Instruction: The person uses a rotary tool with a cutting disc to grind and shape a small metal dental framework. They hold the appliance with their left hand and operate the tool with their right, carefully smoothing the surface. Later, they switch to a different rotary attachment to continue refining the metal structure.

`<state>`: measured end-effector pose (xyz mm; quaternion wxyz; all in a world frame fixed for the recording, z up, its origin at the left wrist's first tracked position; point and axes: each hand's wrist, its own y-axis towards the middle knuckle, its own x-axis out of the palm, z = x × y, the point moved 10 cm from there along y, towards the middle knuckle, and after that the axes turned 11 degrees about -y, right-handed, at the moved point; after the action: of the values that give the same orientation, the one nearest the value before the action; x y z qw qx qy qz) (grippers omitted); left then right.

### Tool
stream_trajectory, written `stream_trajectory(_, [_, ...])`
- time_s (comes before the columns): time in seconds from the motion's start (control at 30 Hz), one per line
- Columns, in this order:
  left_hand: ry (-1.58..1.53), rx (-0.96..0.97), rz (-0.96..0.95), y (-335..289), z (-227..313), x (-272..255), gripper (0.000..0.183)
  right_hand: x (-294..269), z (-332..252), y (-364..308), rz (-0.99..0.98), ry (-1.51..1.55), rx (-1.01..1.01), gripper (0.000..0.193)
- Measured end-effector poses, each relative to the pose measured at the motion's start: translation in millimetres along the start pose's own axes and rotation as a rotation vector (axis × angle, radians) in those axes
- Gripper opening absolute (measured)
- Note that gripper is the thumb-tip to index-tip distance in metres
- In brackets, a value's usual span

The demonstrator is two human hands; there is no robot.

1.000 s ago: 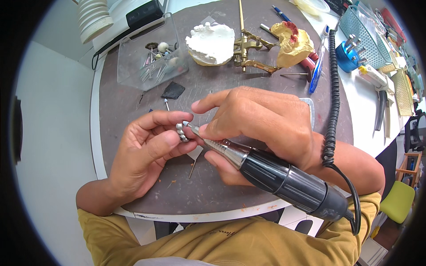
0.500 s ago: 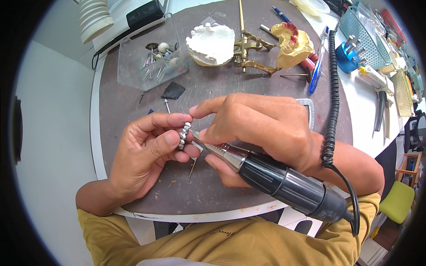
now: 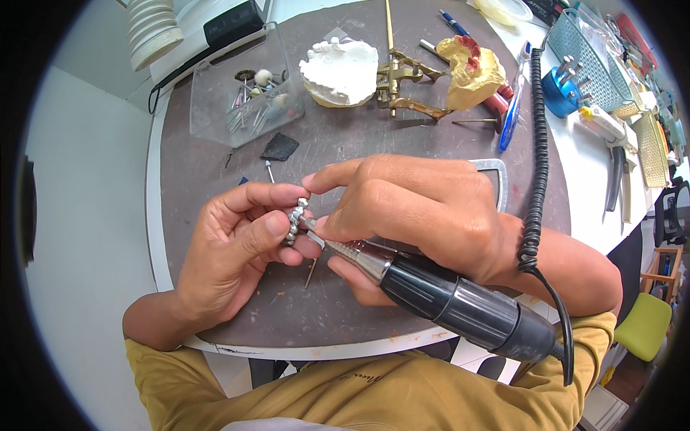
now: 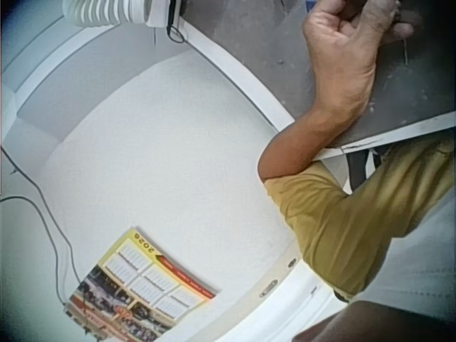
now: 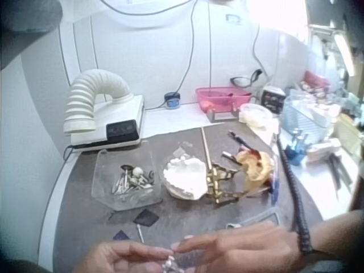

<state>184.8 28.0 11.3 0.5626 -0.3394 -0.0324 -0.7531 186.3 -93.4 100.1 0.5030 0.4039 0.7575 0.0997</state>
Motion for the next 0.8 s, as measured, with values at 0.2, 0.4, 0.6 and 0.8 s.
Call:
stream_trajectory(0.2, [0.001, -0.002, 0.004, 0.1, 0.2, 0.4, 0.028, -1.0, -1.2, 0.8, 0.012, -0.004, -0.021, 0.028])
stream_trajectory(0.4, [-0.013, -0.012, -0.002, 0.5, -0.4, 0.8, 0.028, 0.6, 1.4, -1.2, 0.018, -0.011, -0.013, 0.028])
stream_trajectory(0.6, [-0.019, -0.021, 0.003, 0.4, -0.3, 1.5, 0.028, 0.7, 1.3, -1.1, 0.018, -0.006, -0.011, 0.029])
stream_trajectory(0.8, [-0.021, -0.023, 0.006, 0.2, -1.0, 1.1, 0.028, 0.3, 0.7, -0.7, 0.029, -0.013, -0.018, 0.029])
